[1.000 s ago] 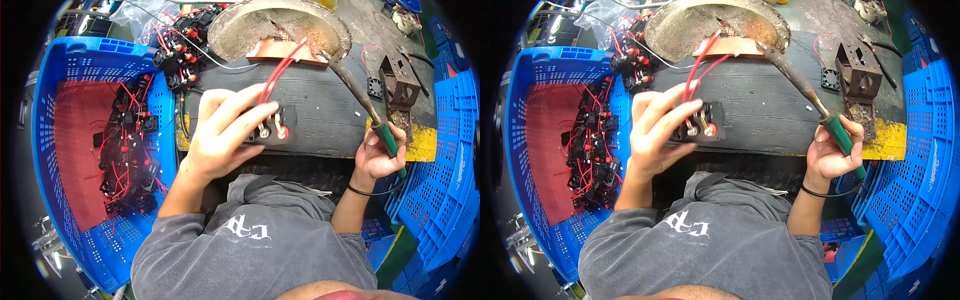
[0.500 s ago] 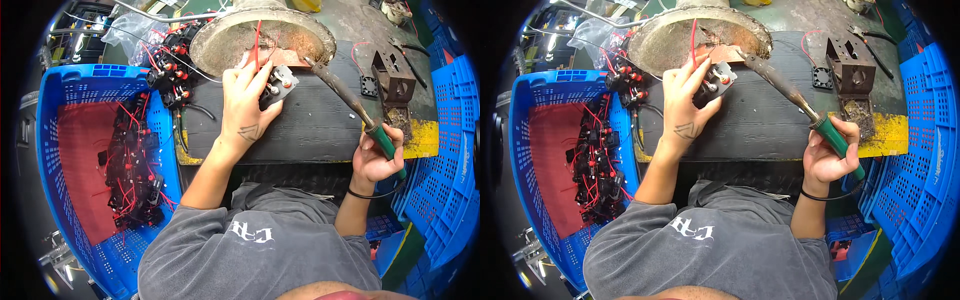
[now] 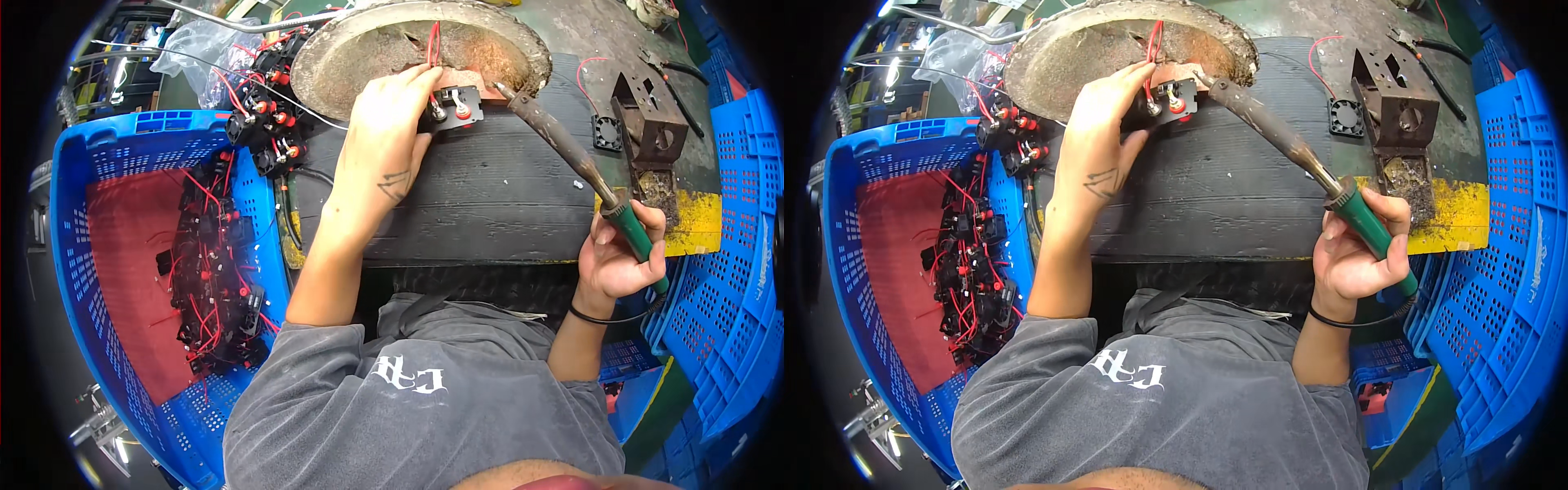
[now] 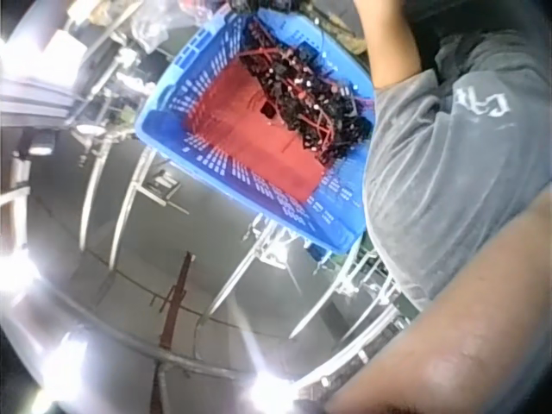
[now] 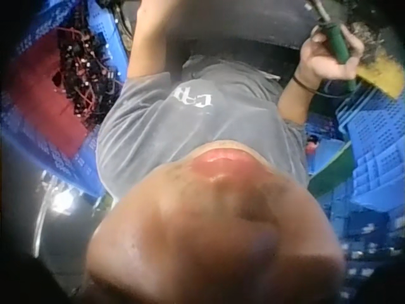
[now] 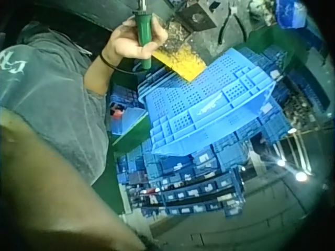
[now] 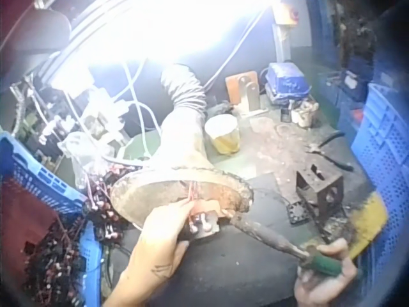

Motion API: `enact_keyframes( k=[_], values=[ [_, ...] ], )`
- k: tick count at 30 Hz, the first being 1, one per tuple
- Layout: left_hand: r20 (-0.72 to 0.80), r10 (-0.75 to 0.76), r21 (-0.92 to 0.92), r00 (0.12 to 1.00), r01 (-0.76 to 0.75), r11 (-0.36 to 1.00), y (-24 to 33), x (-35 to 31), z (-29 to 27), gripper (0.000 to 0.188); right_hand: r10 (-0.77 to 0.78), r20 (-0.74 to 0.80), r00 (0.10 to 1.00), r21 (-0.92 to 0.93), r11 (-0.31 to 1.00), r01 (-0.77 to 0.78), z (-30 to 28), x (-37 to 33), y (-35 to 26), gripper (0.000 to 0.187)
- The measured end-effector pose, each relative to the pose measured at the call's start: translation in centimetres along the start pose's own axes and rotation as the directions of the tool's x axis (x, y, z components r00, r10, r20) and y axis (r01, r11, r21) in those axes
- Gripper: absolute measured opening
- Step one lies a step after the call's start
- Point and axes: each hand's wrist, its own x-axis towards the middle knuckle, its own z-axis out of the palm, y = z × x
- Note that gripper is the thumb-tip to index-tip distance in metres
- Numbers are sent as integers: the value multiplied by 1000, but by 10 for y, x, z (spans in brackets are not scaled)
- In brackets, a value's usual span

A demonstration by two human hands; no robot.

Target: Soldering wires to electronic components on a small assembly.

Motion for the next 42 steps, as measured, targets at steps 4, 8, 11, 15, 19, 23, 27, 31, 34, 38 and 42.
enact_keyframes(
  k=[4, 8, 11, 15, 19, 23, 27, 31, 34, 38, 42],
  values=[
    [-4, 58, 150, 998, -57, 987, 0, 1, 2, 66, -7, 49, 999, 27, 1000, 5, -1, 1, -1, 53],
    [-30, -28, -5, 999, 28, 1000, -3, -8, 9, 63, 6, 13, 1000, 3, 1000, -6, -2, 0, 1, 53],
    [-50, -88, -73, 995, 85, 994, -1, -13, 9, 62, 0, 30, 1000, 3, 1000, 0, -2, 0, 0, 53],
    [-35, 10, -64, 999, -12, 998, -7, -12, 13, 60, 5, 47, 999, 10, 1000, -5, -1, 0, -1, 52],
    [-46, -45, -112, 998, 39, 993, -6, -15, 23, 60, 8, 67, 998, -1, 1000, -8, -3, 2, -1, 52],
    [-66, 4, -110, 998, -11, 994, -8, -14, 24, 60, 5, 62, 998, -5, 1000, -4, -2, 2, -1, 51],
    [-64, 3, -53, 998, -6, 999, -6, -17, 24, 56, -2, 66, 998, -13, 1000, 3, -2, 2, -1, 51],
    [-86, -24, 44, 996, 28, 999, 2, -21, 23, 58, 4, 65, 998, -31, 1000, -2, 1, 2, -1, 51],
    [-138, -47, -14, 989, 45, 999, -1, -23, 21, 57, -3, 80, 997, -31, 999, 6, 1, 2, 0, 51],
    [-247, -114, 25, 962, 124, 992, -12, -44, -2, 35, 0, -4, 1000, -51, 999, 0, 3, 1, 0, 55],
    [-166, -328, 141, 930, 352, 925, -31, -68, -14, 20, -4, 37, 999, -47, 999, 6, 1, 2, -1, 53]
  ],
)
